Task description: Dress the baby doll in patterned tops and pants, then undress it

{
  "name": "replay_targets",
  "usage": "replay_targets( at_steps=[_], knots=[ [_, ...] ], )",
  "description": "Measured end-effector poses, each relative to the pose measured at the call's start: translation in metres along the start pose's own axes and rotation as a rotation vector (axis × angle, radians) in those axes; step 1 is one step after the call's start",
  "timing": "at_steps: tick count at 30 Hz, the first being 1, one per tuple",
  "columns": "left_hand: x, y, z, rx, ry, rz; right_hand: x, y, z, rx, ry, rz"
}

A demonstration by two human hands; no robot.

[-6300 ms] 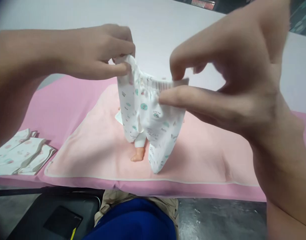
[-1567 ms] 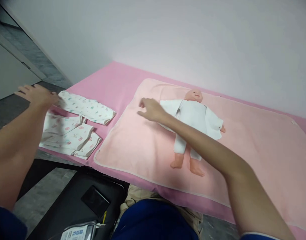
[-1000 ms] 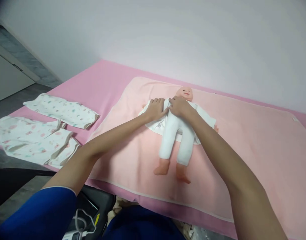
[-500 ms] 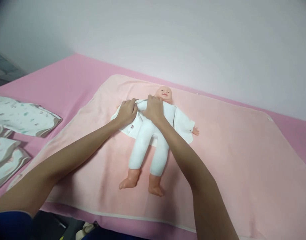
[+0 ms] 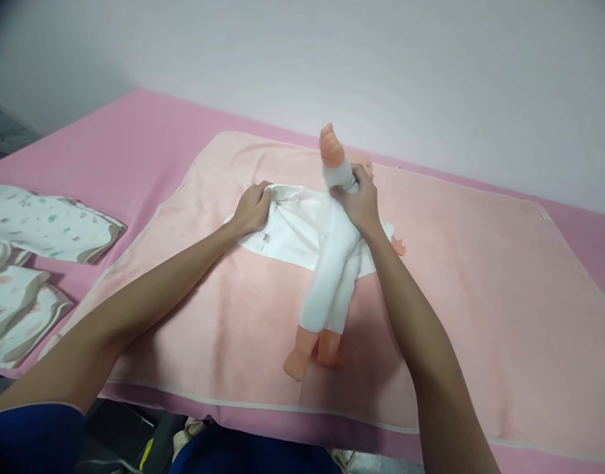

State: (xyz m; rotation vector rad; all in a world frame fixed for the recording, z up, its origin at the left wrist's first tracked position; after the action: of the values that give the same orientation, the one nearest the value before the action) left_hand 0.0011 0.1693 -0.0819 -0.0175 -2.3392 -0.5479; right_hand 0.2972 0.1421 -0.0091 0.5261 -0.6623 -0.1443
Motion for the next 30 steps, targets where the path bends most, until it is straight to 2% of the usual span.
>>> replay_targets(
  at_steps=[2,5,7,9,11,13,14,15,16,18,20,22,24,26,28,30],
  knots=[
    [0.0,-0.001,-0.006,-0.098,0.0,-0.029,-0.01,0.004,0.006,-0.001,-0.037,0.038],
    [0.001,-0.005,-0.015,-0.23,-0.09,-0.065,-0.039,0.014,0.02,-0.015,-0.1,0.145],
    [0.002,-0.008,-0.017,-0.224,-0.217,-0.047,-0.057,0.019,0.027,-0.029,-0.137,0.221],
    [0.007,-0.008,-0.015,-0.172,-0.359,-0.084,-0.063,0.018,0.032,-0.018,-0.148,0.26],
    [0.023,-0.008,-0.013,-0.136,-0.435,-0.271,-0.052,0.009,0.034,0.014,-0.139,0.241],
    [0.045,-0.009,-0.019,-0.128,-0.399,-0.516,-0.029,-0.01,0.032,0.034,-0.169,0.186],
    [0.054,-0.01,-0.028,-0.141,-0.35,-0.591,-0.016,-0.021,0.029,0.033,-0.207,0.169],
    [0.06,-0.009,-0.041,-0.172,-0.297,-0.6,-0.003,-0.031,0.025,0.028,-0.264,0.17],
    [0.059,-0.008,-0.058,-0.222,-0.242,-0.532,0.007,-0.041,0.022,0.022,-0.331,0.199],
    [0.039,-0.003,-0.104,-0.358,-0.123,-0.226,0.02,-0.055,0.015,0.017,-0.499,0.297],
    [-0.003,-0.001,-0.152,-0.461,0.034,0.116,0.026,-0.058,0.008,-0.004,-0.689,0.379],
    [-0.052,0.002,-0.19,-0.492,0.226,0.311,0.029,-0.052,0.002,-0.045,-0.853,0.422],
    [-0.096,0.011,-0.215,-0.48,0.41,0.363,0.03,-0.043,-0.005,-0.096,-0.934,0.45],
    [-0.129,0.021,-0.226,-0.427,0.527,0.398,0.032,-0.036,-0.012,-0.138,-0.946,0.463],
    [-0.148,0.03,-0.226,-0.373,0.579,0.427,0.034,-0.035,-0.017,-0.165,-0.926,0.454],
    [-0.15,0.033,-0.22,-0.354,0.584,0.417,0.035,-0.039,-0.02,-0.165,-0.905,0.432]
  ],
)
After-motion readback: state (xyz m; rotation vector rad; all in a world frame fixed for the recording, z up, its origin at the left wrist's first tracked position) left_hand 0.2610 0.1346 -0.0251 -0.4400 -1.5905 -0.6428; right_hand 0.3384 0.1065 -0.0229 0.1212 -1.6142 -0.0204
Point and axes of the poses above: each hand's wrist, its own y-axis towards the middle knuckle, its own x-axis out of the back of the hand, z = x × y, the point moved 4 cm from there along y, towards the middle knuckle
